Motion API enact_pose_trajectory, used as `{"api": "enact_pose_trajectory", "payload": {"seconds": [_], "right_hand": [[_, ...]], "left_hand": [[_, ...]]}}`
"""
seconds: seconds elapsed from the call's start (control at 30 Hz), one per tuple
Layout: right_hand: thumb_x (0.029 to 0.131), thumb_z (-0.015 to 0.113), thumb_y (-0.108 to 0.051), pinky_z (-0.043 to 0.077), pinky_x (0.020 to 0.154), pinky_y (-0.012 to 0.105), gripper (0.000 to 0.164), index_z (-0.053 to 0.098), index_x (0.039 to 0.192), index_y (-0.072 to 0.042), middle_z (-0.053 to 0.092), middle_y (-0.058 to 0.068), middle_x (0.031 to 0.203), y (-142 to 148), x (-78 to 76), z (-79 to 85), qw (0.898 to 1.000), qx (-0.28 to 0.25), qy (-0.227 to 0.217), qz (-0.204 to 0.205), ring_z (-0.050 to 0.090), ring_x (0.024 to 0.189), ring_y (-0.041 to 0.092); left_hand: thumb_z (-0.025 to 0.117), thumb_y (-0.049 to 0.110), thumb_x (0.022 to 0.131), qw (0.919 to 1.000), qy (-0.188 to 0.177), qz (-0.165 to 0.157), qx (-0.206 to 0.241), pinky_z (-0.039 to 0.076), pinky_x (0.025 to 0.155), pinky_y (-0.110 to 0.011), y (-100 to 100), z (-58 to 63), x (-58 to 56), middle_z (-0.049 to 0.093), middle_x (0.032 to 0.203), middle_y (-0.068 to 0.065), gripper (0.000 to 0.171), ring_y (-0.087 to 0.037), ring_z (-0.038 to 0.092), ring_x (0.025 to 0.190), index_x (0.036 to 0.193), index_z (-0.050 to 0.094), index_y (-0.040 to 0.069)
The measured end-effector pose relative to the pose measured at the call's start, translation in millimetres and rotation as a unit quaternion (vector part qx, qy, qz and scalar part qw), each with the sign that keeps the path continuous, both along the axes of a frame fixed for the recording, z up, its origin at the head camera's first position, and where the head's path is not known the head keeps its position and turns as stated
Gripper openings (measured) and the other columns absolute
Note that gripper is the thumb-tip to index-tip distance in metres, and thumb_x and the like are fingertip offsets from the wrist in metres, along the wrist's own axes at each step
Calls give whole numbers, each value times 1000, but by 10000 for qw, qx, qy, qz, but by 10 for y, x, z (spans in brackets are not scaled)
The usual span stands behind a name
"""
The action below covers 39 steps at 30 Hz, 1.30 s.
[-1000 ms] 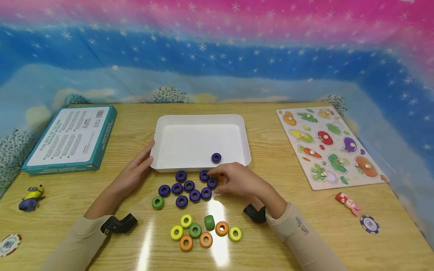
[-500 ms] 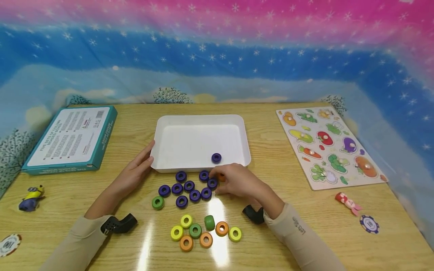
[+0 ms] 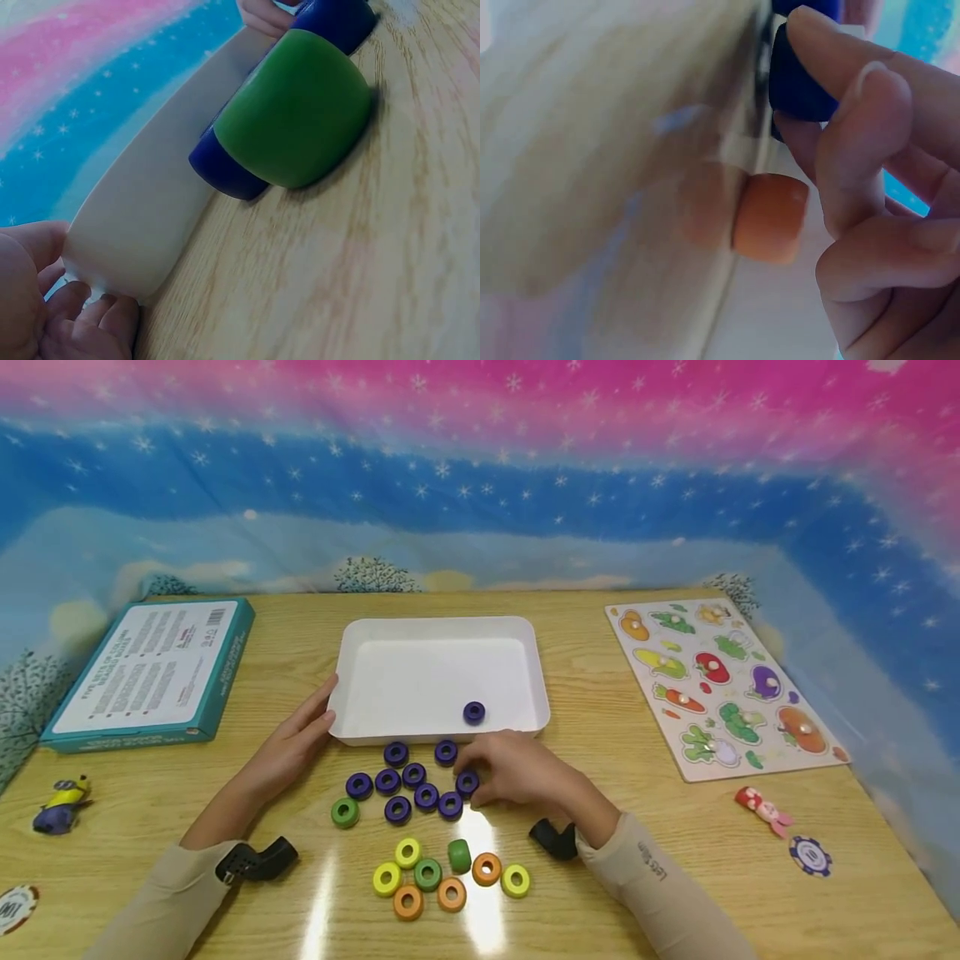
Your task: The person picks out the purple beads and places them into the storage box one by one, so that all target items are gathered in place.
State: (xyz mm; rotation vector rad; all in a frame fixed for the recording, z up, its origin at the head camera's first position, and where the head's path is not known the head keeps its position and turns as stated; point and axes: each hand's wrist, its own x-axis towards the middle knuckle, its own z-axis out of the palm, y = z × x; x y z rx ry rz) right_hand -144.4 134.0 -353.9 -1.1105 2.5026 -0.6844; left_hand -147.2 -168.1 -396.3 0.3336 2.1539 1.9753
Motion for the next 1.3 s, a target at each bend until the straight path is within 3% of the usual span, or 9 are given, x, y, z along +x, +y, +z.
{"api": "enact_pose_trajectory", "payload": {"seconds": [0.3,0.47,0.6,0.9,1.3], "right_hand": [[70,69,-18,39,48,23,31,61,101,-17,53,-5,80,105,-96,208,9961,-758,-442,-14,44,52,7],[70,69,-21,38,43,24,35,60,103,-15,55,-2,83,179,-261,299,9913,-1146,-404,-512,45,50,10],[70,69,-19,35,41,24,35,60,102,-12,56,-3,91,200,-442,280,9866,-1283,-146,-998,44,49,12],[71,68,-14,36,43,26,34,61,103,-7,58,6,95,155,-707,33,9832,-945,9,-1560,43,47,14],[73,66,-15,35,47,27,33,61,105,-9,57,5,96,101,-756,-61,9834,-272,373,-1753,42,51,13]], "left_hand": [[35,22,92,10000,31,-44,44,11,99,-33,-1,-9,-6,7,139,4,50,-10,6,125,137,13,17],[36,25,91,10000,15,0,24,13,99,-32,3,-14,-4,8,139,5,50,-9,7,124,136,14,21],[36,23,92,10000,-9,49,21,14,99,-32,8,-11,0,8,139,6,50,-9,9,124,136,14,20],[36,21,92,9999,38,59,104,11,99,-31,-1,-7,9,8,139,6,51,-7,7,124,137,13,15],[36,21,92,9999,83,37,69,12,99,-31,-5,-8,6,8,139,7,50,-7,8,124,136,14,18]]}}
